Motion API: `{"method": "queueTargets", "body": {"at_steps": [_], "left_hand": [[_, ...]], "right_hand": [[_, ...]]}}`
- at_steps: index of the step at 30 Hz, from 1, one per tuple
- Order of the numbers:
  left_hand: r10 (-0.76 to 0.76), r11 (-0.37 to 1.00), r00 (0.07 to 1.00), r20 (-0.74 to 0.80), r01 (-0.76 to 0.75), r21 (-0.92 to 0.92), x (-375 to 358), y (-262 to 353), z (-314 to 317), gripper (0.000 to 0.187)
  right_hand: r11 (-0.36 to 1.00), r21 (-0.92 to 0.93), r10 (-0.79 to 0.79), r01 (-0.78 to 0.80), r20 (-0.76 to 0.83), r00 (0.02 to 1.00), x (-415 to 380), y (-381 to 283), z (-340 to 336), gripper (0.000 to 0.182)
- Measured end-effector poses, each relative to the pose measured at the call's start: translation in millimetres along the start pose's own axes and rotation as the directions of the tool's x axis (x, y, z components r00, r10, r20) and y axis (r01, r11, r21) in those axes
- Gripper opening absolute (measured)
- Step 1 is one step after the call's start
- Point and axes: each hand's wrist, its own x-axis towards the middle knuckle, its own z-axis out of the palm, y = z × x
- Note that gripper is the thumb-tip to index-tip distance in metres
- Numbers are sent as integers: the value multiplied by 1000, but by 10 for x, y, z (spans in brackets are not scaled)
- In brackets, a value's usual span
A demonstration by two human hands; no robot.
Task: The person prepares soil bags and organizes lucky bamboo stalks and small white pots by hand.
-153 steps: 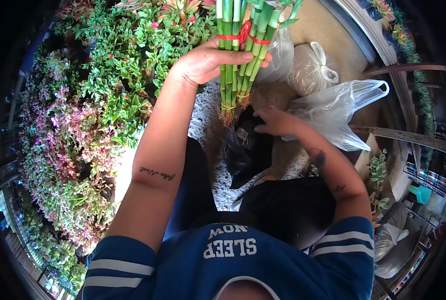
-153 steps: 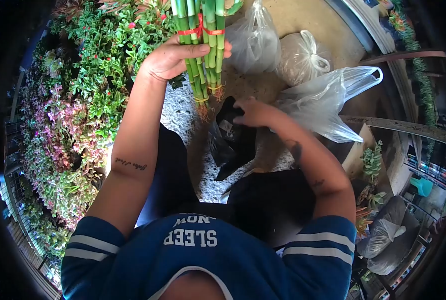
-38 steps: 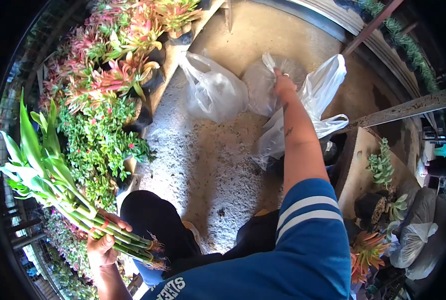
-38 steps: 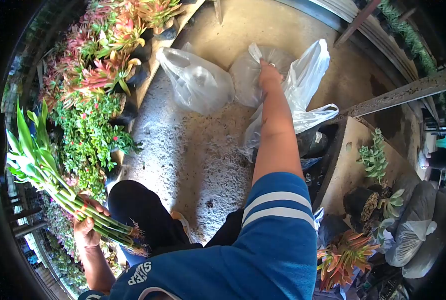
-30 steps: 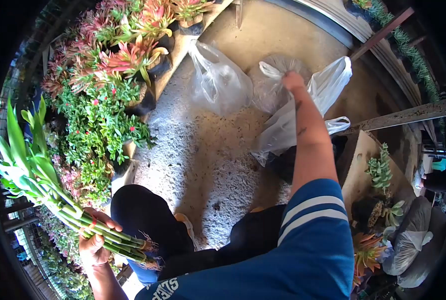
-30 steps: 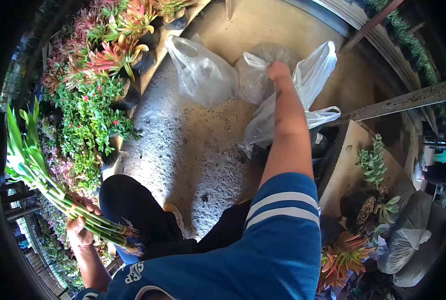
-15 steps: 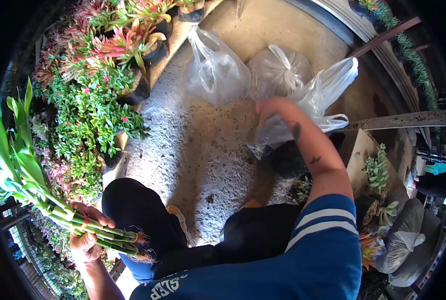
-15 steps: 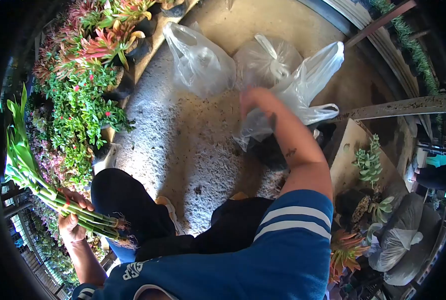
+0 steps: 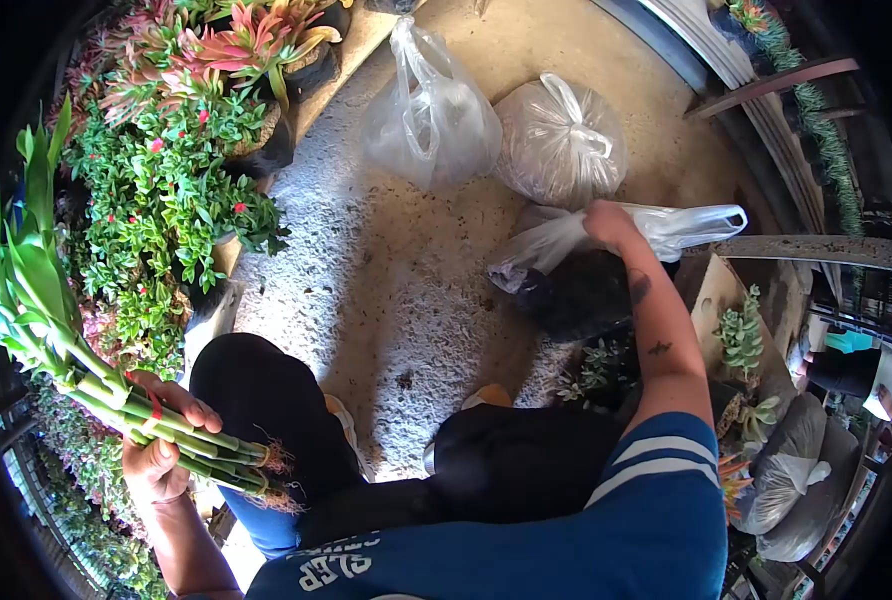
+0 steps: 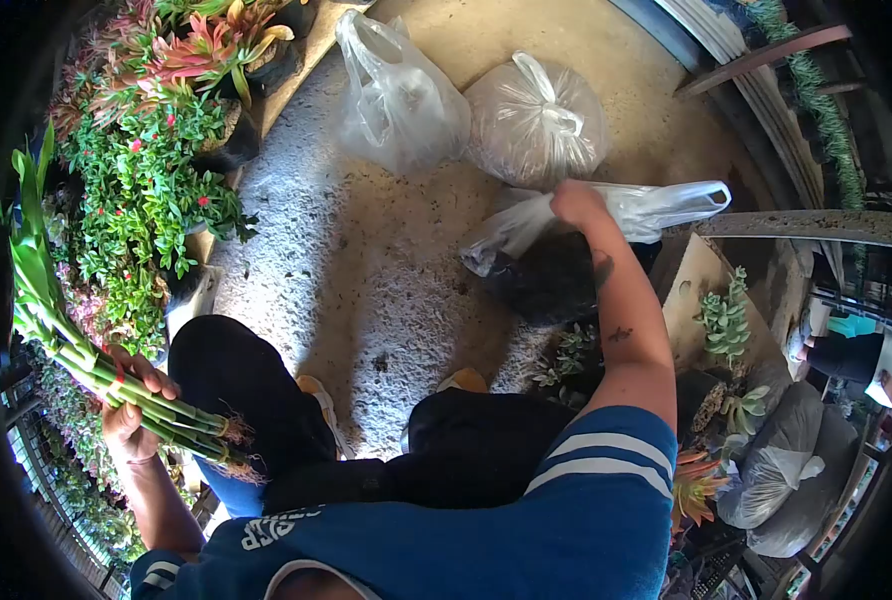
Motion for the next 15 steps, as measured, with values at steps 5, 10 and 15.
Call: {"method": "queueTargets", "body": {"at_steps": [5,10,15], "left_hand": [[-16,999,1000,8,15,28,20,26,10,45],[25,999,998,63,-26,22,111,6,34,42],[-47,999,991,124,48,-6,388,-30,337,50]], "right_hand": [[906,340,-214,254,-149,965,173,1,-353,28],[588,768,-224,254,-148,963,-394,-371,-1104,26],[481,839,-280,253,-126,952,-349,-730,-1048,35]]}}
